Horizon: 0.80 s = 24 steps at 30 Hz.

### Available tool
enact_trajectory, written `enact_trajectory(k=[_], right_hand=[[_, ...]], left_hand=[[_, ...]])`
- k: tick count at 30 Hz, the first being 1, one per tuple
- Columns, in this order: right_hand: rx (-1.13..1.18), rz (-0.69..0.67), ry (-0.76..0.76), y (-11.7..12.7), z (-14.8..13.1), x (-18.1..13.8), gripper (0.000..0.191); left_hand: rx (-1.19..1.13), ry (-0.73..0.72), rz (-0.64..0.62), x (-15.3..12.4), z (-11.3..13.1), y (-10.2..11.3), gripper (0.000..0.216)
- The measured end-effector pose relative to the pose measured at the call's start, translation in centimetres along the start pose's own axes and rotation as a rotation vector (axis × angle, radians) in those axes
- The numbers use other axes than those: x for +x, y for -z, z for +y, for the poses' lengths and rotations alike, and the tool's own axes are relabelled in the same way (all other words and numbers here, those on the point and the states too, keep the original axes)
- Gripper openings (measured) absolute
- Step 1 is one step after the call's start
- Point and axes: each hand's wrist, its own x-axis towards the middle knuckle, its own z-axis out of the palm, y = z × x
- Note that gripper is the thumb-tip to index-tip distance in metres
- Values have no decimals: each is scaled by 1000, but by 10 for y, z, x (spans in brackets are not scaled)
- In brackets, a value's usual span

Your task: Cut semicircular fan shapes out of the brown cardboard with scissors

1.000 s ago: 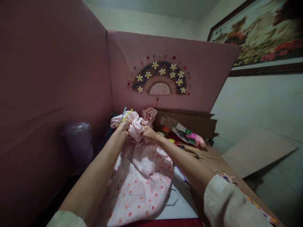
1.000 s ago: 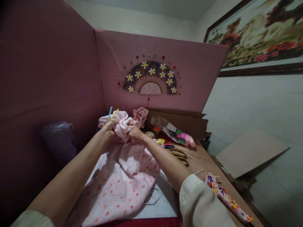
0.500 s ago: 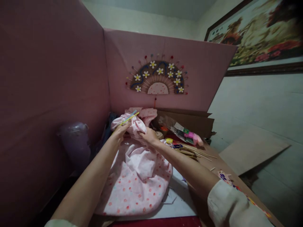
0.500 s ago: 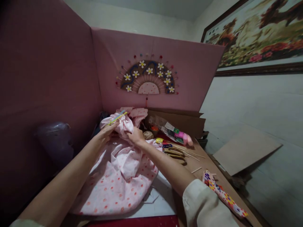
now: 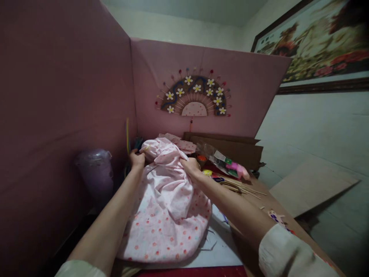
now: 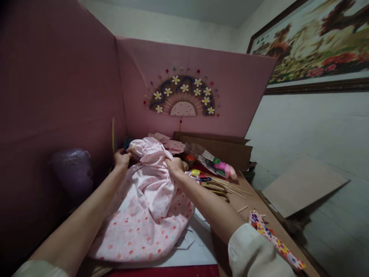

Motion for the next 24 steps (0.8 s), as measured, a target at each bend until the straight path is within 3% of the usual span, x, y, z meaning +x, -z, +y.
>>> enact_trajectory(k=[9, 18, 22, 24], right_hand=[[119, 2, -1, -3, 14, 7, 25], [184, 79, -54, 0, 29, 16, 24], [216, 109, -53, -2, 30, 16, 25], [224, 129, -46, -3, 30, 17, 25]], left_hand=[[330, -106, -179, -15, 6, 7, 33], [417, -52, -103, 2, 10, 12, 36], [424, -137, -203, -13, 5, 20, 27], [428, -172, -186, -23, 6, 25, 18]])
